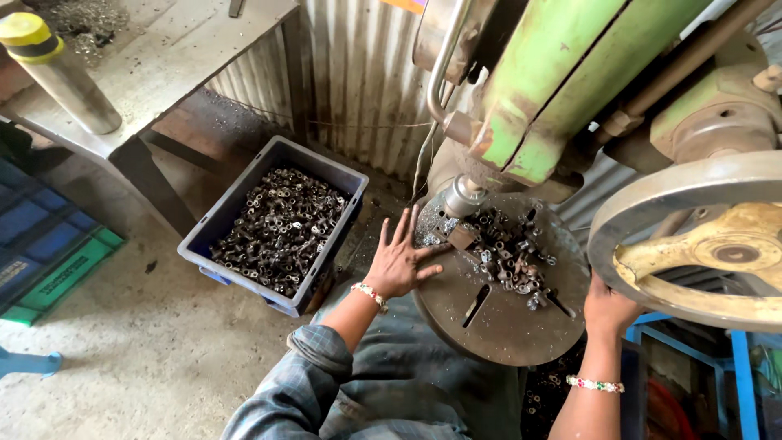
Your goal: The person sits at a bench drill press and processes small metal fittings one at a time, placing each part under the drill bit, operating the machine, and moving finished parts onto the round table and into a nearby bin filled with similar parts.
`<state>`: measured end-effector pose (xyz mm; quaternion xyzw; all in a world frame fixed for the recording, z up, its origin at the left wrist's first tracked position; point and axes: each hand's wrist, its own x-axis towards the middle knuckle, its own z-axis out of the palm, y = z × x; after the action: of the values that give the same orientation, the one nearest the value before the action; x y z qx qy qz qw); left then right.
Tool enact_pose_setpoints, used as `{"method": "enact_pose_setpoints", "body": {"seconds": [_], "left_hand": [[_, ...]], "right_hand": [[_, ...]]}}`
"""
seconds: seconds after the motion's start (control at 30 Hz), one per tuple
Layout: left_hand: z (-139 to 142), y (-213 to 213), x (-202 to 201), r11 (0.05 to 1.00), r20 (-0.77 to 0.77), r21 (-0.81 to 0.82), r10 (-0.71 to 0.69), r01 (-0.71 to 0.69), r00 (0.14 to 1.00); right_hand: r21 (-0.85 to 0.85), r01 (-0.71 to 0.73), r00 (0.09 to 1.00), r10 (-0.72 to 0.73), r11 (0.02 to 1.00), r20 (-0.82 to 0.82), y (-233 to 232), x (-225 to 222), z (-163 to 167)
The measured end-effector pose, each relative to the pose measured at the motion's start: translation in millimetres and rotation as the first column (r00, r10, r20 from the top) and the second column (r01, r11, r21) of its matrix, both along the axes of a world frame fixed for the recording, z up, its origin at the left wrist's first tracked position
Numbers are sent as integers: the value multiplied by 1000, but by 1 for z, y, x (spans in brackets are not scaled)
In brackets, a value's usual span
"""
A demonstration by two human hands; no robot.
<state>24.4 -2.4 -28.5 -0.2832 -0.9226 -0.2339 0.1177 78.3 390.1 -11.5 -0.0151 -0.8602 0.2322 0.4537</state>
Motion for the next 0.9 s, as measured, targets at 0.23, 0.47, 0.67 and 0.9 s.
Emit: {"method": "enact_pose_setpoints", "body": {"seconds": [0.23,0.47,0.67,0.9], "left_hand": [[3,-11,-23,996,165,73,47,-59,985],[19,-11,-57,749,383,626,-53,-217,922],[21,-14,-7,713,292,697,-192,-72,937],[19,-10,-5,799,308,596,-131,-84,942]], "right_hand": [[-25,-43,999,43,999,-18,-5,2,7],[-19,72,995,-70,997,73,-5,3,7],[-25,125,984,-121,992,128,-3,0,2],[-310,23,994,12,951,112,-8,3,0]]}}
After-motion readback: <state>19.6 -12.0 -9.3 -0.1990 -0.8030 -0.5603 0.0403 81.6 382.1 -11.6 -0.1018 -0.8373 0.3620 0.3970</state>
